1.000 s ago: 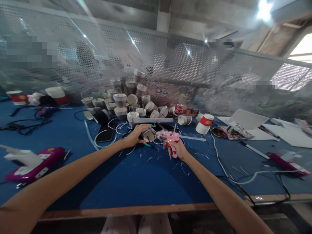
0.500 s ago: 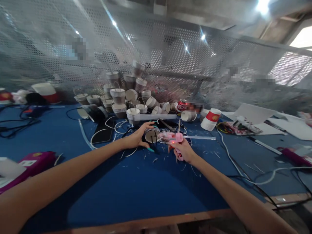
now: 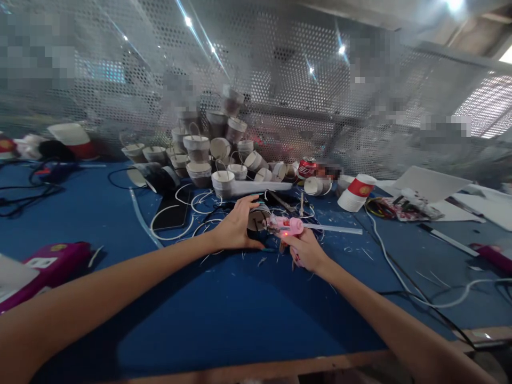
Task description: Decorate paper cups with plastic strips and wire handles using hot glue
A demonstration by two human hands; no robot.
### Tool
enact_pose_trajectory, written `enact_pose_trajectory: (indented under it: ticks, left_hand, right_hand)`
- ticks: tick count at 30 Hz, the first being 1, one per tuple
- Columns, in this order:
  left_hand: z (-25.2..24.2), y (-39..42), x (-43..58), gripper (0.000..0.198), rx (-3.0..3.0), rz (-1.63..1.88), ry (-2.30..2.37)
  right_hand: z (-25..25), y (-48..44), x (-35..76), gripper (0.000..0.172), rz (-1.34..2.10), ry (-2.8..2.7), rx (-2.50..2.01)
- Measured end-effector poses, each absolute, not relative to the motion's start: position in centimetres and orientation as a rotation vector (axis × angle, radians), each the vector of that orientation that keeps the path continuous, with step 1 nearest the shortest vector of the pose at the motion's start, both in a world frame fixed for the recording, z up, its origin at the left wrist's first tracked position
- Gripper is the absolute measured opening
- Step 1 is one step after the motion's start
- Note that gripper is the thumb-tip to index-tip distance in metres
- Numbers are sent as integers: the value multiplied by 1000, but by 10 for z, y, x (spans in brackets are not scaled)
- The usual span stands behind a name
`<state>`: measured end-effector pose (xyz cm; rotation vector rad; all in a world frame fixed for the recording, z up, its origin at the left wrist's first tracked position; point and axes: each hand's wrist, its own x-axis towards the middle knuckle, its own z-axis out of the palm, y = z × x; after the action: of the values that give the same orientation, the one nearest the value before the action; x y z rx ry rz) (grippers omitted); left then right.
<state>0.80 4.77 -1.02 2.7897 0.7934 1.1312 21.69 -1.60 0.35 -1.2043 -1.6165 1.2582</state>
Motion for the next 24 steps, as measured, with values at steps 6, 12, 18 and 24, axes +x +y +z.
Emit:
enact_pose_trajectory:
  ticks: [6, 12, 18, 24]
  left_hand:
    - [-13, 44, 13, 102, 2797, 1219, 707]
    - [-12, 43, 15, 92, 2753, 1213, 708]
    - [-11, 44, 12, 92, 2750, 1180, 654]
    - [-12, 45, 12, 92, 2719, 1162, 647]
  right_hand:
    - [3, -15, 215, 18, 1295, -1553, -1210]
    - [-1, -13, 217, 25, 1303, -1531, -1245]
    - [-2, -12, 217, 28, 1311, -1509, -1262]
    - [-2, -13, 217, 25, 1303, -1514, -1309]
